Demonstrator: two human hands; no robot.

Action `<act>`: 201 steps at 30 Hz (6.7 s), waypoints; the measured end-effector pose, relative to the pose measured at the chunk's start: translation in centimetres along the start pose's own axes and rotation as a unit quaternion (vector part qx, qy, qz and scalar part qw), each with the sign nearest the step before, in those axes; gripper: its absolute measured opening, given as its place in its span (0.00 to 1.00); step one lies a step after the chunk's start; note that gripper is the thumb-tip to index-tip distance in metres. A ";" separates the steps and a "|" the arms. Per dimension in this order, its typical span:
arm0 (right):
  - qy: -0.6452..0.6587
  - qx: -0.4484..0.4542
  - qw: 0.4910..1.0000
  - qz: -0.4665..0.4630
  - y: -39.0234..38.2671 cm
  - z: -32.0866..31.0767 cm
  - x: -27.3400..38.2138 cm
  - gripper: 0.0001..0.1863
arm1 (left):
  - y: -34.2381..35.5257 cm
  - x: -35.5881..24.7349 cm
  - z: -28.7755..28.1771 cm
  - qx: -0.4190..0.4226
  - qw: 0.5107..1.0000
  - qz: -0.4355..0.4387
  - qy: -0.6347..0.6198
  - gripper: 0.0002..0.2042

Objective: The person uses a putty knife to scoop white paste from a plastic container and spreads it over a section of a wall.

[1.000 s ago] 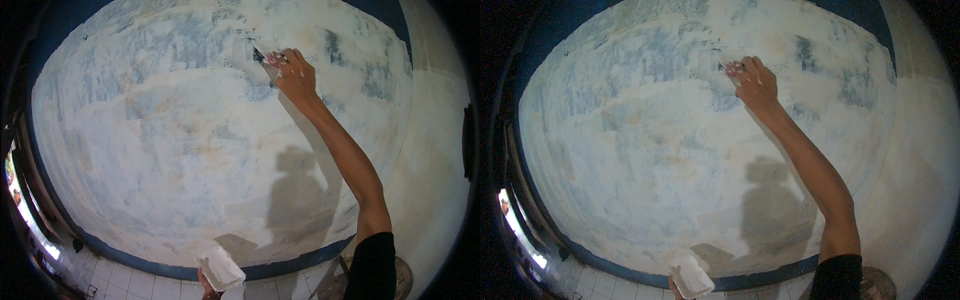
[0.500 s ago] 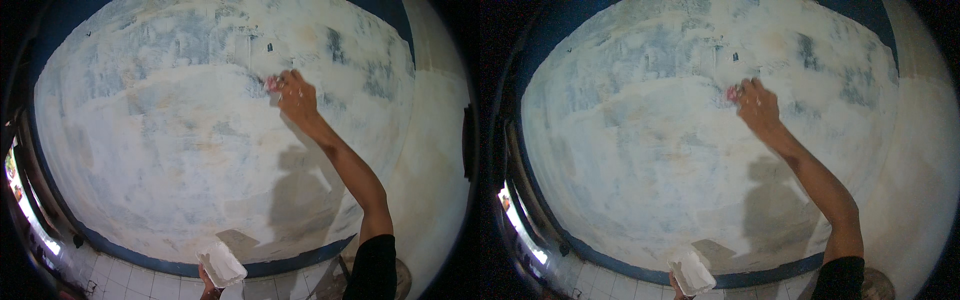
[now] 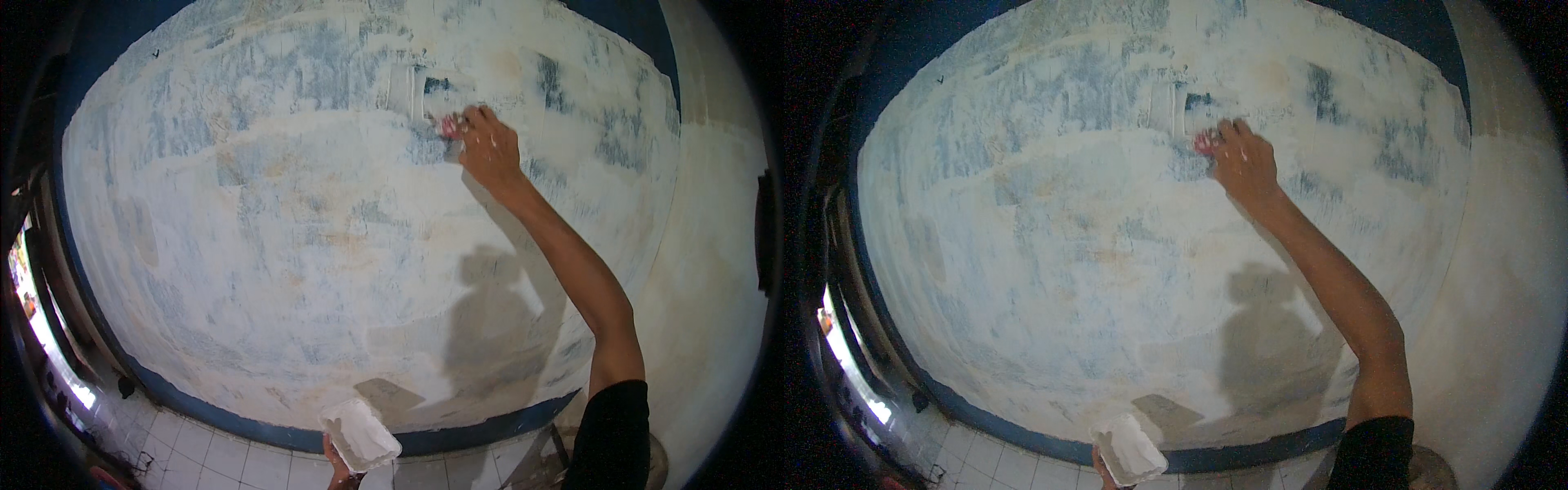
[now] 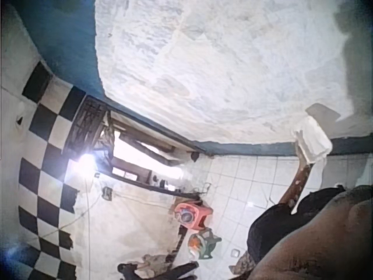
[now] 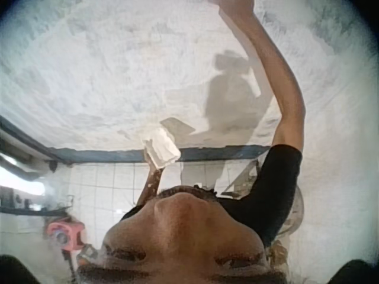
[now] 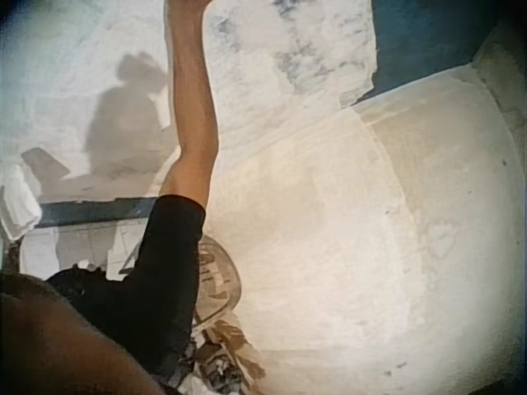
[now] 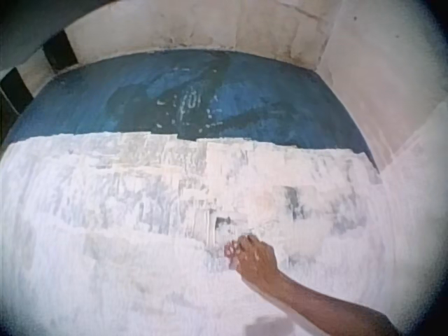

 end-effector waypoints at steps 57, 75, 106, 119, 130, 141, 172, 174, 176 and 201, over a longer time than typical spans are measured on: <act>0.001 0.022 0.999 0.041 2.1 -0.2 2.4 0.09 | 2.8 -1.7 0.8 0.034 0.999 0.013 0.038 0.34; 0.028 0.236 0.970 -0.052 -2.8 2.3 10.1 0.12 | 0.9 -3.0 -0.8 0.009 1.000 0.007 -0.023 0.34; 0.161 0.146 0.975 0.048 1.4 5.2 2.0 0.16 | 1.4 -1.9 -3.9 -0.021 1.000 0.008 0.003 0.34; -0.035 0.045 0.998 0.017 4.0 -1.3 -4.1 0.07 | 0.3 1.4 3.1 0.001 1.000 -0.029 0.006 0.36; 0.047 0.340 0.939 -0.030 -11.4 1.9 2.6 0.13 | -1.0 3.3 6.6 -0.005 1.000 -0.024 -0.012 0.35; -0.070 -0.045 0.996 -0.044 8.1 1.7 -7.5 0.15 | -0.9 2.2 8.7 -0.072 0.996 -0.020 -0.043 0.34; 0.045 0.178 0.982 -0.051 -12.2 1.6 0.4 0.17 | -4.5 3.6 6.5 -0.102 0.994 0.022 -0.043 0.36; 0.058 0.287 0.954 -0.063 -12.6 1.7 1.0 0.15 | -4.0 3.5 5.5 -0.069 0.997 0.025 0.001 0.36; 0.048 0.190 0.979 -0.047 -10.6 1.0 0.9 0.12 | -3.7 3.3 5.0 -0.063 0.997 0.018 -0.047 0.35; 0.139 0.175 0.975 -0.021 -3.7 2.8 6.0 0.13 | -2.7 0.4 3.9 -0.085 0.995 0.055 0.008 0.34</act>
Point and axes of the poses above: each hand's wrist, its own y-axis towards the middle knuckle, its own z-axis out of the palm, x = y × z, the point moved 3 cm from there along y, towards the middle knuckle, and after that the axes turned 11 degrees about x, right-handed, at the moved point
